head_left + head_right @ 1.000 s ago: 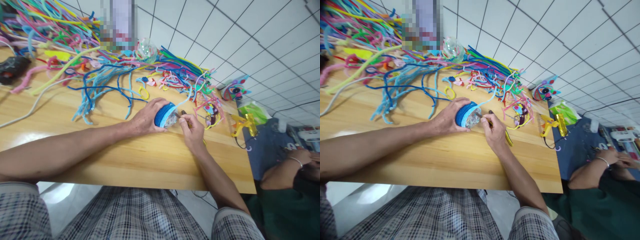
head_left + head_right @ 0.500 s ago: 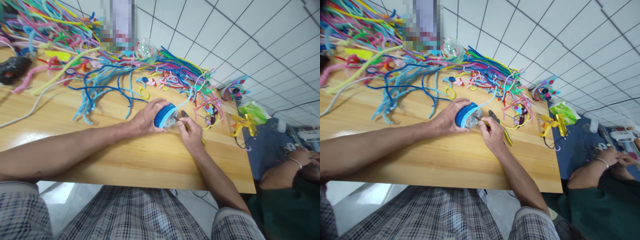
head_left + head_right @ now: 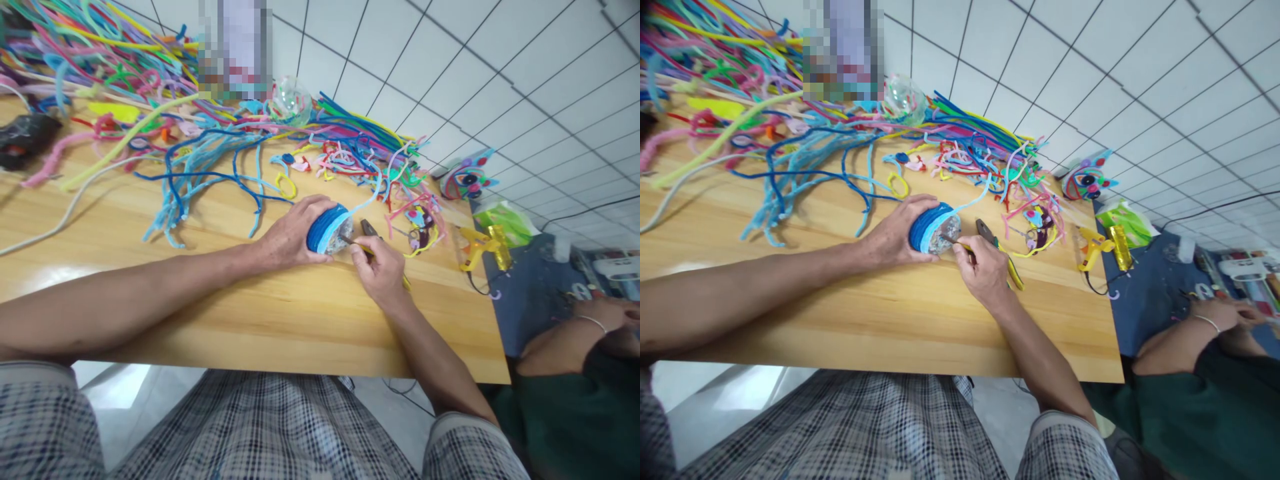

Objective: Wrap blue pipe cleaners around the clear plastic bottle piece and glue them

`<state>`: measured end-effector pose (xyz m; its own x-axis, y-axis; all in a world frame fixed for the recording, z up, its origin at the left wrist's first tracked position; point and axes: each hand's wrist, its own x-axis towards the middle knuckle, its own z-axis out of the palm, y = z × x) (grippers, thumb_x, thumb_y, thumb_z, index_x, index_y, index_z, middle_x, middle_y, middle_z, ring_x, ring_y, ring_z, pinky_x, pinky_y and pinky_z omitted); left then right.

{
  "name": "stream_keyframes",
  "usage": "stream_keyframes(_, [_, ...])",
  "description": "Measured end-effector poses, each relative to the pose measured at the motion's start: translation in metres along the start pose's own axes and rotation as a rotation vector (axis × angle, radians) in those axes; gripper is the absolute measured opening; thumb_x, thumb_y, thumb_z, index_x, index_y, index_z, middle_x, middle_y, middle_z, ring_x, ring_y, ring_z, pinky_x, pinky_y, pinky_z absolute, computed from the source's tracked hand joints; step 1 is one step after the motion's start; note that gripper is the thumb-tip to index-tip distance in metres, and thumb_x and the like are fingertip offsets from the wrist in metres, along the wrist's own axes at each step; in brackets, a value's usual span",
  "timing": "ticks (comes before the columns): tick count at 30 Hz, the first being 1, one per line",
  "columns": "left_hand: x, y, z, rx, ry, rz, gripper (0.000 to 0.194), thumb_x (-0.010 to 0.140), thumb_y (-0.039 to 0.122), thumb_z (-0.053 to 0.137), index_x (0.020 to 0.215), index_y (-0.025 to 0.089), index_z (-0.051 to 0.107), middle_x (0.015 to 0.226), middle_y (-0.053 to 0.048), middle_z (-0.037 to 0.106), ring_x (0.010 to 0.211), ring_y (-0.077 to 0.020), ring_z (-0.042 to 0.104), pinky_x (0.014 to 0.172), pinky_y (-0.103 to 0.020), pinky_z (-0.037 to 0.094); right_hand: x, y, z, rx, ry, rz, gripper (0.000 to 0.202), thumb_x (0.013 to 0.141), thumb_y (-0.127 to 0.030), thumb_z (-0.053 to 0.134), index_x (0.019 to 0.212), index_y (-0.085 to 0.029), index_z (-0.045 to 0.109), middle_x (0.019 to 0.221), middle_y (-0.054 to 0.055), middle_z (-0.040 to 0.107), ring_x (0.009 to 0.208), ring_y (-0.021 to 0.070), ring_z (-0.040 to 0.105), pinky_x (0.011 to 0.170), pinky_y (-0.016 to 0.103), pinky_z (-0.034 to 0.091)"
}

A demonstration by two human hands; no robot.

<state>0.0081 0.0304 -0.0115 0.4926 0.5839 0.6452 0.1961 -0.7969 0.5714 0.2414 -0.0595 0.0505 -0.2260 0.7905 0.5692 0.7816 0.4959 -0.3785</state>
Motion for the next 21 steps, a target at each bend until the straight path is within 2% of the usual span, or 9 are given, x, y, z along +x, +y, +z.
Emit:
stream_keyframes(8, [0.000, 0.005, -0.002, 0.034, -0.047, -0.032, 0.112, 0.070, 0.044, 0.103, 0.163, 0.022, 0.044, 0.162, -0.022, 0.057, 0.155, -0.0419, 0.056, 0.128, -0.063, 0.049, 0.005, 0.001, -0.004, 0.026, -0.023, 0.186, 0.018, 0.106, -0.039, 0.063, 0.098, -0.027, 0.074, 0.087, 0.001, 0.080, 0.073, 0.0186, 0.071, 0.075, 0.032, 0.057])
stream_keyframes(16, [0.000, 0.011, -0.003, 0.044, -0.082, -0.042, 0.112, 0.070, 0.038, 0.103, 0.164, 0.024, 0.044, 0.165, -0.022, 0.054, 0.157, -0.0430, 0.053, 0.130, -0.065, 0.047, 0.006, 0.002, -0.007, 0.039, -0.037, 0.150, 0.016, 0.104, -0.035, 0.065, 0.094, -0.025, 0.074, 0.084, 0.001, 0.079, 0.070, 0.0173, 0.069, 0.071, 0.031, 0.053])
stream_keyframes(21, [0.001, 0.008, -0.003, 0.035, -0.069, -0.028, 0.112, 0.071, 0.040, 0.103, 0.163, 0.023, 0.043, 0.163, -0.022, 0.055, 0.156, -0.0424, 0.054, 0.129, -0.064, 0.048, 0.006, 0.001, -0.008, 0.116, -0.053, 0.181, 0.015, 0.103, -0.033, 0.066, 0.092, -0.025, 0.072, 0.079, -0.001, 0.077, 0.065, 0.0156, 0.067, 0.067, 0.030, 0.050])
